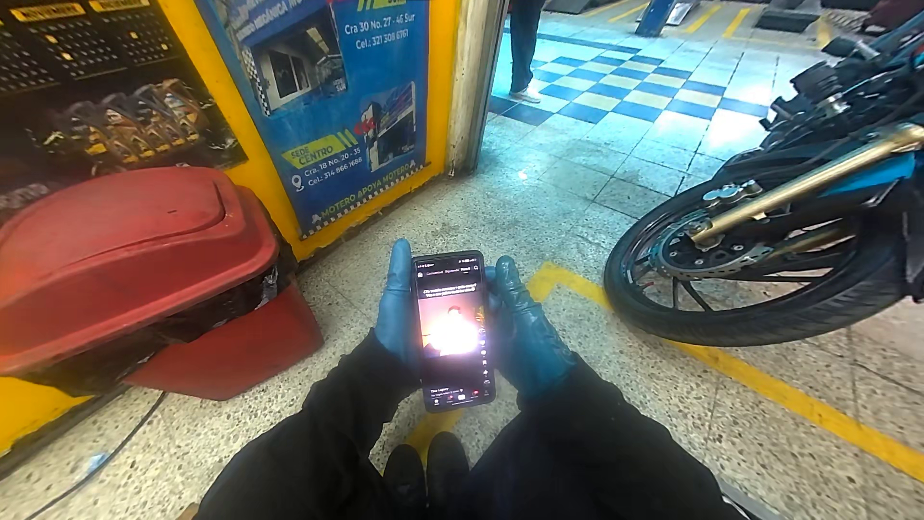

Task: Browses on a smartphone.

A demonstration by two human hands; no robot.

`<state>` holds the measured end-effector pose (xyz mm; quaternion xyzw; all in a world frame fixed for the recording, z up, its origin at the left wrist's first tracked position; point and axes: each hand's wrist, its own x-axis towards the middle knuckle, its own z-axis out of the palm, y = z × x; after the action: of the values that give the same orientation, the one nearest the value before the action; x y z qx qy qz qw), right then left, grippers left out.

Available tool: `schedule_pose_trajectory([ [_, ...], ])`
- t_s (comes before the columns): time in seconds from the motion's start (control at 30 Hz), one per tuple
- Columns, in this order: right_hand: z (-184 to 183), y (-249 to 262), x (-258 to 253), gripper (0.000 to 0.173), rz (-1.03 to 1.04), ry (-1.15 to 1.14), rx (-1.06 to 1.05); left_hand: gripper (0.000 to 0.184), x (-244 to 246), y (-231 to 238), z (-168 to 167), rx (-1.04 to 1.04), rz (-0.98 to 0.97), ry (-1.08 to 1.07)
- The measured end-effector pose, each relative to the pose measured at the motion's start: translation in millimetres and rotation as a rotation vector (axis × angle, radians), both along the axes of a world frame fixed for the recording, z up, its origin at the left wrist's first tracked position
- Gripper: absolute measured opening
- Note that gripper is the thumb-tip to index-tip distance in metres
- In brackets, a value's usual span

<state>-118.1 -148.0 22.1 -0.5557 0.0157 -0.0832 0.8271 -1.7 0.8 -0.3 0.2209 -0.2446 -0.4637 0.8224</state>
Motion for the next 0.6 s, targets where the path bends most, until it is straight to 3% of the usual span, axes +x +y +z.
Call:
schedule_pose_trajectory([
  [0.6, 0.6, -0.1, 1.0, 0.06, -0.021, 0.024, 0.025, 0.087, -0.1, -0.3, 0.8, -0.012, -0.025, 0.047],
])
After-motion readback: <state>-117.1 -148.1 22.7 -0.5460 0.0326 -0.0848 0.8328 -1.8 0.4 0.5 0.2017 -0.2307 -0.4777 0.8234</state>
